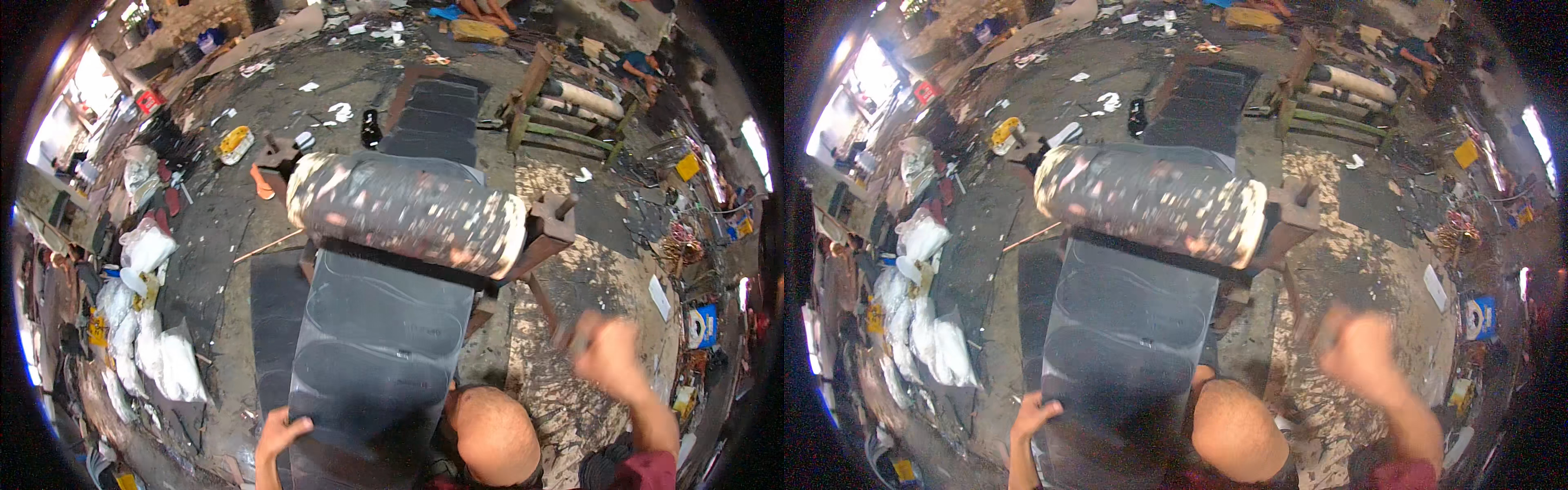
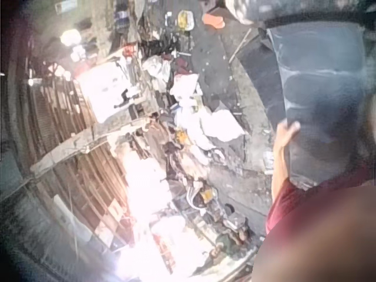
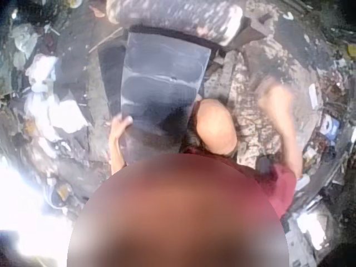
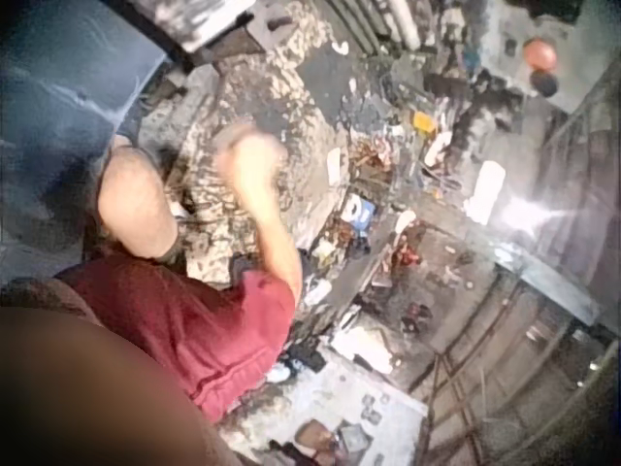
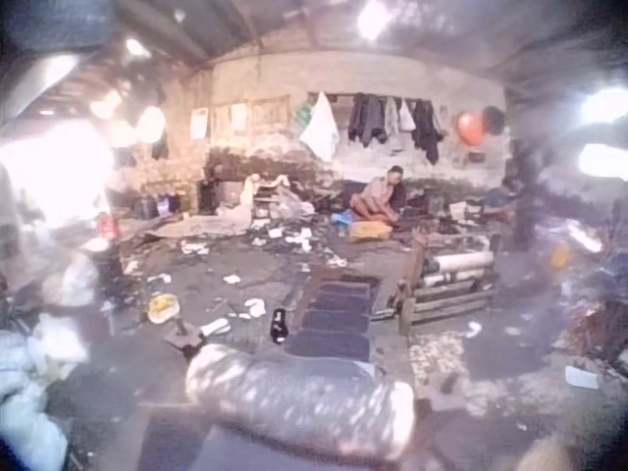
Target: The person feeds dark rubber sheets into a manual roller machine and turns a crank to flatten them. They repeatedly feed the same sheet through the rollers multiple times, flipping it over between passes, and stack the processed sheets on the machine frame.
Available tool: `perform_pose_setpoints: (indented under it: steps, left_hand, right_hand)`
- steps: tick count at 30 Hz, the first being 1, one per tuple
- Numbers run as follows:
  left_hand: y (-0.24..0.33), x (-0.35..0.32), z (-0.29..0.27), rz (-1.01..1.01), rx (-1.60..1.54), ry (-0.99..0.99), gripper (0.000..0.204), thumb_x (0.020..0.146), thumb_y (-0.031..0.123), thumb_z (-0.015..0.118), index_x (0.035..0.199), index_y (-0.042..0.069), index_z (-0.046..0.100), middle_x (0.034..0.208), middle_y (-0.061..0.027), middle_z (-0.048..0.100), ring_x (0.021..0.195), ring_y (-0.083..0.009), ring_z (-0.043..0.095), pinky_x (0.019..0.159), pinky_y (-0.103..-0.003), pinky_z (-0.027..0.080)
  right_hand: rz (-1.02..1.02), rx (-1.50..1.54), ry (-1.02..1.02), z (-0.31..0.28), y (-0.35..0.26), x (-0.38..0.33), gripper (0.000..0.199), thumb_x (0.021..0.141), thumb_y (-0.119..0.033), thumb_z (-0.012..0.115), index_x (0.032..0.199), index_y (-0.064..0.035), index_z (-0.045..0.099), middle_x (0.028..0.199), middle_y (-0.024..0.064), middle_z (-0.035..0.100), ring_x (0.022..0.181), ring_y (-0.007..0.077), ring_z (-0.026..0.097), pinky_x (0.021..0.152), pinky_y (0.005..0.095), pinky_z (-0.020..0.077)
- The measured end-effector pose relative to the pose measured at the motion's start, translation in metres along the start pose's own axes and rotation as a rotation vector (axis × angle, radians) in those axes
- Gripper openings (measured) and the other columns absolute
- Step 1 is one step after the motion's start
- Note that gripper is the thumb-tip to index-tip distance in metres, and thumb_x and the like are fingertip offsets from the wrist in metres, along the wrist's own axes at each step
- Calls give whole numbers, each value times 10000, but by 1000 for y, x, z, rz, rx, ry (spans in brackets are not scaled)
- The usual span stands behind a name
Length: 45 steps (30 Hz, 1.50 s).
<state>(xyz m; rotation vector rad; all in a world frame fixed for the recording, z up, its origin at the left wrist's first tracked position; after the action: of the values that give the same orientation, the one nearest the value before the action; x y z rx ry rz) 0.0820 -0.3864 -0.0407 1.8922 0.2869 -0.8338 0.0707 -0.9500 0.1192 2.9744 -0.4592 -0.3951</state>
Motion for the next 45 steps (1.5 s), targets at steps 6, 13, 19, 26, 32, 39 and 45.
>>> perform_pose_setpoints:
  steps: [6,13,19,26,32,39,45]
  left_hand:
    - [-33,-60,0,-50,25,326,485,780,228,820,1175,-18,681,1027,-170,738,932,-247,681,897,-380,514]
    - [83,-37,-6,8,287,290,508,825,238,807,1205,-60,649,1075,-182,731,973,-232,675,896,-365,517]
    - [117,12,3,118,50,33,540,847,175,791,1290,-53,582,1124,-131,710,996,-203,653,914,-348,508]
    - [58,27,30,110,-82,-67,552,724,242,870,1159,-27,663,1037,-73,711,958,-184,643,881,-368,506]
    - [107,61,32,248,-73,55,442,782,212,833,1104,-40,668,1006,-46,701,916,-155,634,841,-314,487]
    - [185,126,14,552,-74,130,704,925,520,654,1288,-81,600,1002,-74,695,880,-137,608,839,-287,470]
    - [3,240,-117,300,161,609,370,956,283,687,1194,1,679,1073,-90,711,934,-141,660,774,-247,502]
  right_hand:
    - [-113,-308,1133,-81,49,131,286,736,-246,816,836,-135,572,692,-12,622,649,199,627,622,378,428]
    - [153,-119,333,97,57,349,290,930,-384,586,1034,-134,690,882,115,721,833,320,692,836,507,497]
    - [1,380,-374,361,-20,196,722,646,-590,755,1104,-35,700,1157,203,689,1095,351,659,919,479,528]
    - [-320,430,-610,116,-38,-37,494,790,-516,759,1192,-231,720,840,145,737,760,291,715,764,451,579]
    - [-151,-295,679,-84,71,183,199,733,-215,741,885,-133,644,732,126,692,714,325,692,637,453,541]
    - [-27,54,-140,262,33,322,354,815,-328,659,995,-25,688,873,173,730,837,355,714,799,450,558]
    - [-83,412,-408,331,-40,44,405,703,-423,709,766,-24,726,764,248,697,705,391,704,659,476,562]
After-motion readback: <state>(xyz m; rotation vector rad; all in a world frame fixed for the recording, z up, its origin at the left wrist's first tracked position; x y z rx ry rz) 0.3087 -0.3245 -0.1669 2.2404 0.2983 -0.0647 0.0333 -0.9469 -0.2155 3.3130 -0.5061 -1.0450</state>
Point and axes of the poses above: each hand's wrist, its own x-axis towards the middle knuckle, its own z-axis out of the palm, y = z × x, the point moved 7 cm from there along x, towards the middle knuckle
